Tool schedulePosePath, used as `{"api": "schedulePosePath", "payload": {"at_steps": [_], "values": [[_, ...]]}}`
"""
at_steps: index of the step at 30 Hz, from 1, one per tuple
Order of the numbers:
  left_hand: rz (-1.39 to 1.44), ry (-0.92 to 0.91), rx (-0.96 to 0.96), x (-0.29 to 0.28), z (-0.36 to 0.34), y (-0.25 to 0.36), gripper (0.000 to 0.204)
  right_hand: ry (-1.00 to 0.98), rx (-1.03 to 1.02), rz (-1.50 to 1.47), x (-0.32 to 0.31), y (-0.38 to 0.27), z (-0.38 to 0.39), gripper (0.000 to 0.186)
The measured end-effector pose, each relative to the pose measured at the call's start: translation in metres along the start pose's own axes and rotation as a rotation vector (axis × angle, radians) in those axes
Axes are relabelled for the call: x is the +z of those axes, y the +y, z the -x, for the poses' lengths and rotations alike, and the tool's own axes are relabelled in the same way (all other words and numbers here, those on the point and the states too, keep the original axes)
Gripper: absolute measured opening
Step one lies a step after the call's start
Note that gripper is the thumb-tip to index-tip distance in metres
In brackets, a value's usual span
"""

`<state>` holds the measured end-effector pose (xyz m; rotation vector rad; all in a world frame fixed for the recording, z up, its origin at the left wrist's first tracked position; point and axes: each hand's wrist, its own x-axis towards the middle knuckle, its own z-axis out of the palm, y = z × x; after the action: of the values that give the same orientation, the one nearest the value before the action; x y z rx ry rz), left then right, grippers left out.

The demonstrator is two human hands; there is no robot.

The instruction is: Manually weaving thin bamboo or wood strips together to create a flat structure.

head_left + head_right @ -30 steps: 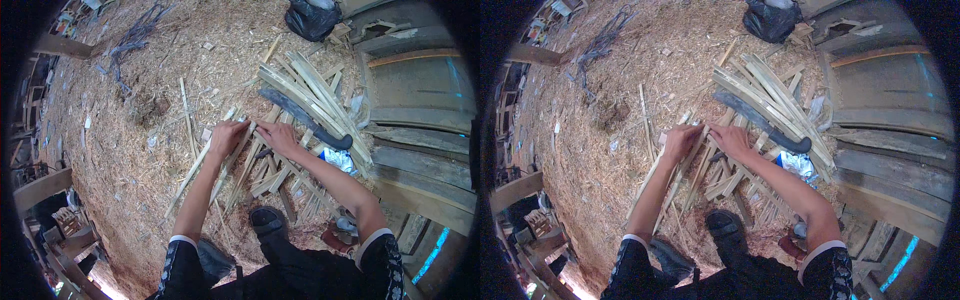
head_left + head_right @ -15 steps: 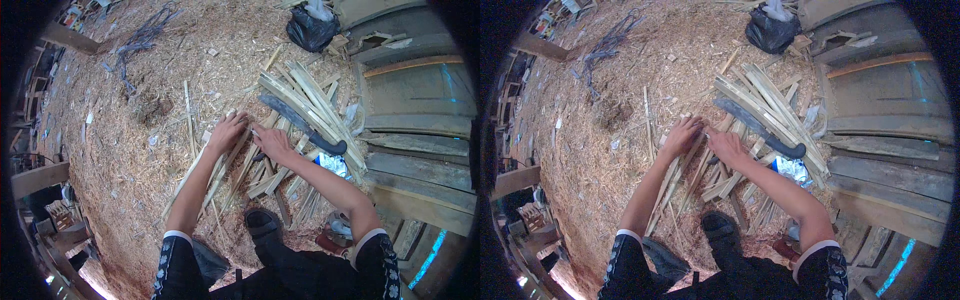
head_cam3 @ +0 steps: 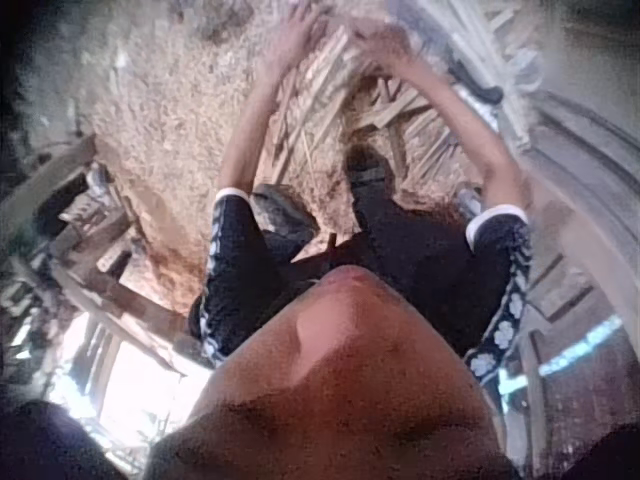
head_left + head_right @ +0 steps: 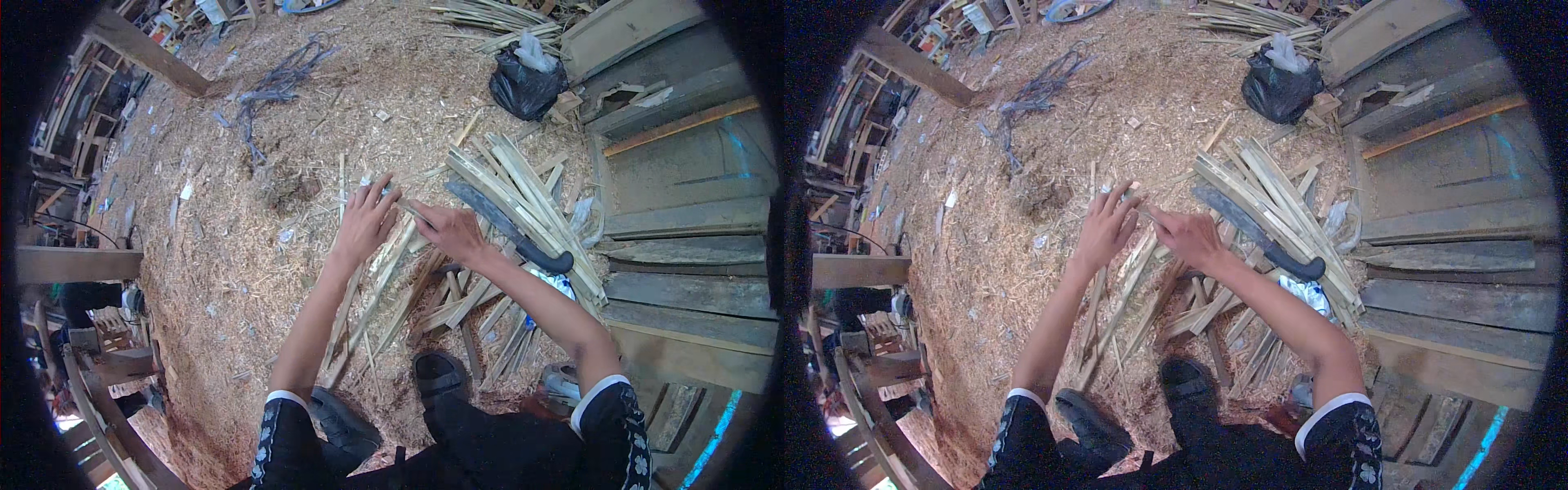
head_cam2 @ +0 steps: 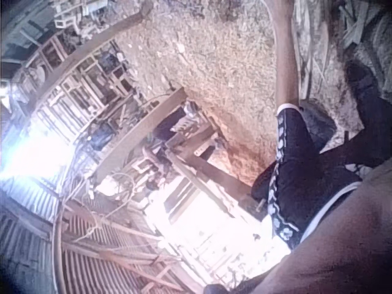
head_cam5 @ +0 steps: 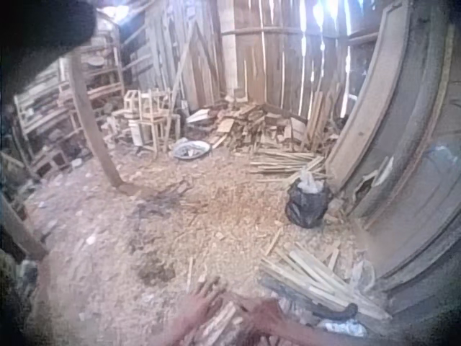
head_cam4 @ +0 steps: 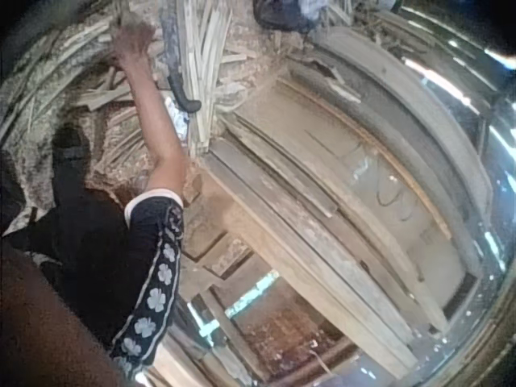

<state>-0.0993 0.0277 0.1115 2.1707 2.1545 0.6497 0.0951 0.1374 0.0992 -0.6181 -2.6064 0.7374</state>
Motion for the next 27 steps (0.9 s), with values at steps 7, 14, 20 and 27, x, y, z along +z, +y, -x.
{"api": "schedulePosePath", "payload": {"at_steps": [7,14,20,27], "values": [[-0.009,0.065,-0.039,-0.011,-0.003,0.022,0.032,0.010,-0.030,0.037,-0.033,-0.012,0.018,0.041],[-0.246,0.017,0.024,0.014,-0.001,0.004,0.034,0.282,-0.100,0.512,-0.007,-0.022,0.017,0.048],[-0.189,-0.025,-0.023,0.038,0.011,-0.008,0.041,-0.117,-0.228,0.485,0.073,-0.026,0.045,0.039],[-0.117,0.009,-0.077,0.033,-0.008,-0.019,0.041,-0.370,-0.240,0.345,0.116,-0.003,0.028,0.035]]}}
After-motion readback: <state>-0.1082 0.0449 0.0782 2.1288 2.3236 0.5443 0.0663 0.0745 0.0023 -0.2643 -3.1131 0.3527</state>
